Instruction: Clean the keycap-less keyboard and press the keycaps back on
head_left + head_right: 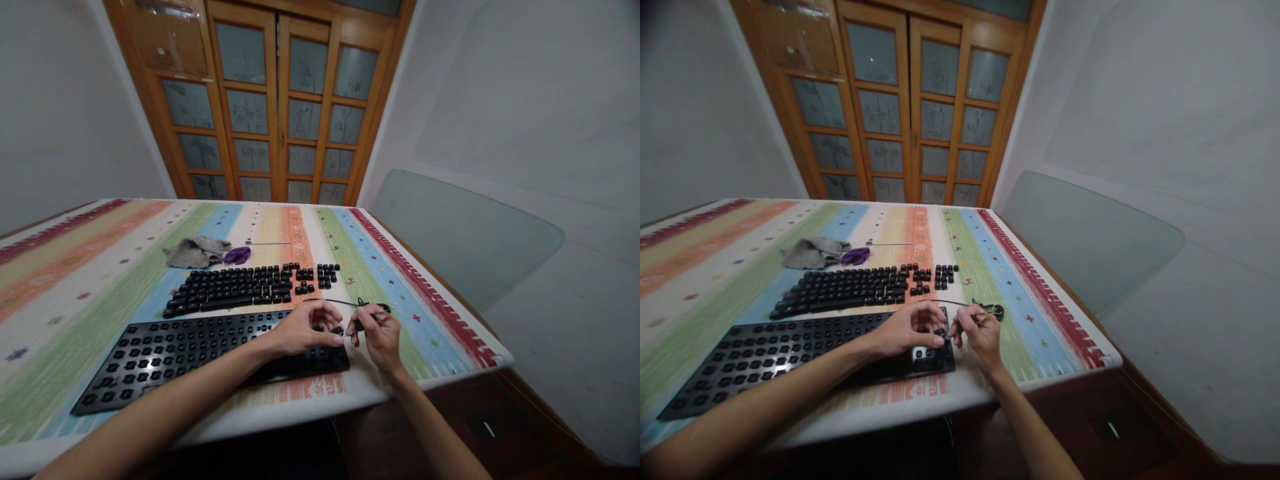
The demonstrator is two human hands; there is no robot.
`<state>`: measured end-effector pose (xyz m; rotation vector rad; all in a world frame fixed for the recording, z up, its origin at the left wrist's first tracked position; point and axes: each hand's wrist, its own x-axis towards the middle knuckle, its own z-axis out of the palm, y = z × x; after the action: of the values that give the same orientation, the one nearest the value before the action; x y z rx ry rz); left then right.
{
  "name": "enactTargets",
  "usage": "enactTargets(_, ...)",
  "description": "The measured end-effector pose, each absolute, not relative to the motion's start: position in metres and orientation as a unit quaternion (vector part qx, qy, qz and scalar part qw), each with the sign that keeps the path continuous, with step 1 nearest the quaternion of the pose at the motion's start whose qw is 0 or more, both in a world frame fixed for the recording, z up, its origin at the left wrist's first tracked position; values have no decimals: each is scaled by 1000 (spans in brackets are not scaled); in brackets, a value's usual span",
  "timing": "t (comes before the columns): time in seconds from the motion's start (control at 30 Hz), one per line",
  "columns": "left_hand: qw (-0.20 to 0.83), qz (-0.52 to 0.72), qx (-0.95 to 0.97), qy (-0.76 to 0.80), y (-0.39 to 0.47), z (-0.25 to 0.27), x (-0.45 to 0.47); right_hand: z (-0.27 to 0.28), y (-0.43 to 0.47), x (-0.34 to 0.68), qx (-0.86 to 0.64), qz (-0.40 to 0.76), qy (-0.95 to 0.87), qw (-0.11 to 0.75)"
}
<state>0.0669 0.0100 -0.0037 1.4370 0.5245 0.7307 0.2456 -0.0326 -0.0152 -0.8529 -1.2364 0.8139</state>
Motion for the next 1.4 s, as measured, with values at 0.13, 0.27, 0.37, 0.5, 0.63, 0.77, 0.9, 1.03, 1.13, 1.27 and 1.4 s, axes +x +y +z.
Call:
enactTargets(0.13,655,328,636,245,11,-4,70,-20,-30,247,-367,334,-550,672)
enactTargets(0.27,630,327,660,246,11,-2,71,-22,-32,249,-348,282,-587,674)
enactTargets(0.37,595,332,692,240,10,2,70,-21,-34,251,-342,259,-610,666)
enactTargets(0.5,555,329,723,247,9,9,70,-17,-37,256,-333,245,-647,641)
enactTargets(0.63,539,327,733,254,7,12,70,-16,-38,261,-323,239,-694,597)
enactTargets(0.77,546,329,731,244,8,12,70,-18,-36,264,-304,261,-692,601)
enactTargets(0.9,590,340,704,203,11,10,70,-20,-33,265,-282,318,-666,613)
enactTargets(1.03,627,350,675,171,12,8,69,-18,-32,263,-304,344,-626,631)
enactTargets(1.13,640,359,661,158,11,7,68,-15,-33,259,-341,340,-604,635)
enactTargets(1.27,630,357,664,186,10,7,64,-8,-35,255,-384,318,-597,628)
enactTargets(1.4,616,361,672,195,9,9,62,-3,-37,252,-390,282,-608,632)
